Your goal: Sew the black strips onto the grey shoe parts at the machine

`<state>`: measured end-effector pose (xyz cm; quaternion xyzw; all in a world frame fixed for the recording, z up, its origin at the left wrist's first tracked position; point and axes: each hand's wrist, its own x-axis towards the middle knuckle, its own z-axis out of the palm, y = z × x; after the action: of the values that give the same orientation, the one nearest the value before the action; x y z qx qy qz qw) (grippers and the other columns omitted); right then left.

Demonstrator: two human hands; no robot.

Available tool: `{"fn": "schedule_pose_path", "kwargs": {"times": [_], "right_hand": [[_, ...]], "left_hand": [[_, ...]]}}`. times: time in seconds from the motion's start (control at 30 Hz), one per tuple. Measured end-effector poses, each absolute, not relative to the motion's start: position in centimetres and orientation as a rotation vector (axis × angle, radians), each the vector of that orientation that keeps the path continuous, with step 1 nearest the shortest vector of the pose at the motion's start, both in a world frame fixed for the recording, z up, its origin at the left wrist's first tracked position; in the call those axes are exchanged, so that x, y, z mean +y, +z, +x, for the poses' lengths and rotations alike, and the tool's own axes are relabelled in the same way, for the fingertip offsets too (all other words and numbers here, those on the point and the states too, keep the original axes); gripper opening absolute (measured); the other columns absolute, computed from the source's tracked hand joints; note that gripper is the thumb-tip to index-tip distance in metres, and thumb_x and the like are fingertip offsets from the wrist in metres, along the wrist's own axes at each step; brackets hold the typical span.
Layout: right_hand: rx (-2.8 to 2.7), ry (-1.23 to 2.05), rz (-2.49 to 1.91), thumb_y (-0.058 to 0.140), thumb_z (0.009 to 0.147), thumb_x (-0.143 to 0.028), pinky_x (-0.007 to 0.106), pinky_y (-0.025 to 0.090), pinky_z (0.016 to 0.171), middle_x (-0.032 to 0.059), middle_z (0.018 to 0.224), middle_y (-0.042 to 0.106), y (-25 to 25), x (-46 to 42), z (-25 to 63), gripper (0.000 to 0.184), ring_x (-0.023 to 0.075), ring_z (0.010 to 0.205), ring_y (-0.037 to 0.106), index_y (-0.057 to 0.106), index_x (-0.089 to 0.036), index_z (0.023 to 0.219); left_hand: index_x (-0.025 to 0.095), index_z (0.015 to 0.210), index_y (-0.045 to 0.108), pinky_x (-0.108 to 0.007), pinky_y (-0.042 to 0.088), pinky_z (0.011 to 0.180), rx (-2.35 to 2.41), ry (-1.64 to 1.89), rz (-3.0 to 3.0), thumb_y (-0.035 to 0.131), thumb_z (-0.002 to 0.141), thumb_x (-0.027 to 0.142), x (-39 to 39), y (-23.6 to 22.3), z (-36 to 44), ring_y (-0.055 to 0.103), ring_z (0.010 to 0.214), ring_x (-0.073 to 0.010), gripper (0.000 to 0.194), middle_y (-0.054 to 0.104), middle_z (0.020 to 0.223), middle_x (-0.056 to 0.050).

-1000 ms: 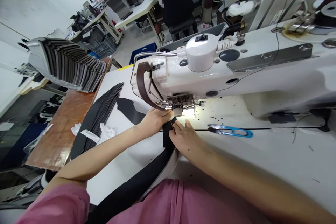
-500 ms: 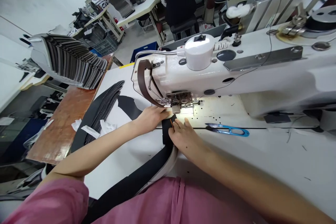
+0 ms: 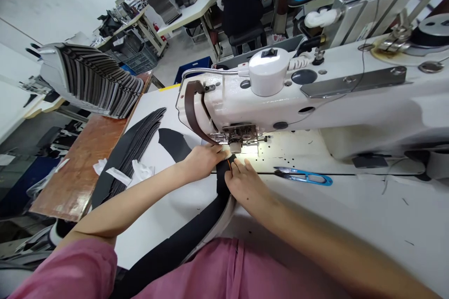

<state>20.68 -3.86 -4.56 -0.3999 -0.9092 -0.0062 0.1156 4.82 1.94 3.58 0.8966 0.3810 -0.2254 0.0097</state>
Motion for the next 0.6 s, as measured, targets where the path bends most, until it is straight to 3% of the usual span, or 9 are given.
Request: {"fn": "schedule_pose_path", "kwargs": {"times": [0.13,0.33,0.6], "right_hand": [[-2.599,-0.18,-1.111,0.051,0.086,-0.007,0.042,0.045,0.102,0.0213,0.117,0.064,-5.5,-3.3,20.6,0.018,0.0295,0.116,0.058,0.067,-0.006,0.094],[-2.504,-0.331,-1.125,0.048,0.085,-0.008,0.043,0.045,0.101,0.0259,0.121,0.06,-6.2,-5.4,19.6,0.031,0.0327,0.116,0.057,0.064,0.001,0.111],[-2.499,-0.334,-1.154,0.045,0.086,-0.012,0.044,0.046,0.099,0.0247,0.121,0.061,-7.0,-5.5,18.7,0.035,0.0323,0.116,0.057,0.064,-0.001,0.114]], "left_hand": [[0.014,0.115,0.056,-0.035,0.053,0.069,1.204,-0.716,2.731,0.049,0.081,0.009,2.5,4.0,5.3,0.062,0.096,-0.0268,0.035,0.062,0.107,-0.012],[0.009,0.105,0.058,-0.036,0.054,0.066,1.26,-0.668,2.698,0.048,0.082,0.013,2.6,3.0,6.3,0.066,0.087,-0.0274,0.026,0.065,0.097,-0.015],[0.006,0.115,0.054,-0.036,0.054,0.064,1.303,-0.62,2.713,0.044,0.084,0.013,1.8,1.7,6.2,0.067,0.083,-0.0281,0.033,0.067,0.095,-0.016]]}}
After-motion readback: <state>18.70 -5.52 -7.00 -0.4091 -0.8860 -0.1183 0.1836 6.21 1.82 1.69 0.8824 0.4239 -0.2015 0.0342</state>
